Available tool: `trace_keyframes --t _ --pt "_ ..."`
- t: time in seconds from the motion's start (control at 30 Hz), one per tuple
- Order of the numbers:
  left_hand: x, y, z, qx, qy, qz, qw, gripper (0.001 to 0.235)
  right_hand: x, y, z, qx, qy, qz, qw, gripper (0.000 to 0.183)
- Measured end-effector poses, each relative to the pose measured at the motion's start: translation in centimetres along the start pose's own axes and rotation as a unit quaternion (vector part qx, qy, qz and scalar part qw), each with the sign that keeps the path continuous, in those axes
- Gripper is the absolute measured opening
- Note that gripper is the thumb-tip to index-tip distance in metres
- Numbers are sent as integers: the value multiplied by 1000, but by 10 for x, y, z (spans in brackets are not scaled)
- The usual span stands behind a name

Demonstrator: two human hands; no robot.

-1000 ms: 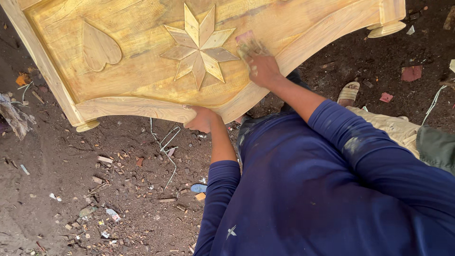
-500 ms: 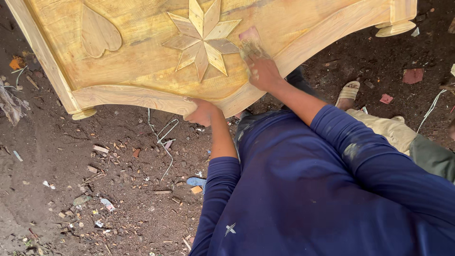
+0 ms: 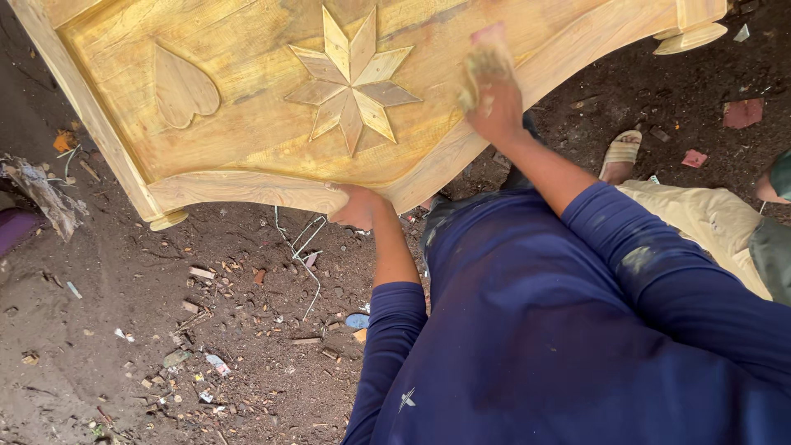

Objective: The person sands a wooden headboard with carved designs using a sanding block. They move the block across the surface, focusing on the carved areas and edges.

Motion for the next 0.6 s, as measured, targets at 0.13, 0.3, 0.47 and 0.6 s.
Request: trace_keyframes --t 0.13,0.3,0.47,0.6 --pt "-2 0 -10 -28 -15 -4 999 97 -61 -20 -12 -124 -190 -34 973 66" --pt "1 -2 -6 -31 1 -33 999 95 25 -100 14 -51 -148 -44 987 69" --pt "-1 0 -9 -7 -6 5 1000 94 69 -101 12 -81 -193 17 978 81" --pt "0 -2 -7 -28 -4 -18 999 91 79 -70 13 -170 -166 -45 970 64"
Point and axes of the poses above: each hand's wrist, its own z-axis towards the middle knuckle, its own y-axis out of the palm, x = y × z, the point moved 5 cm from there along z, towards the middle knuckle, and after that the axes turned 13 degrees about -z, right-handed, at the moved point
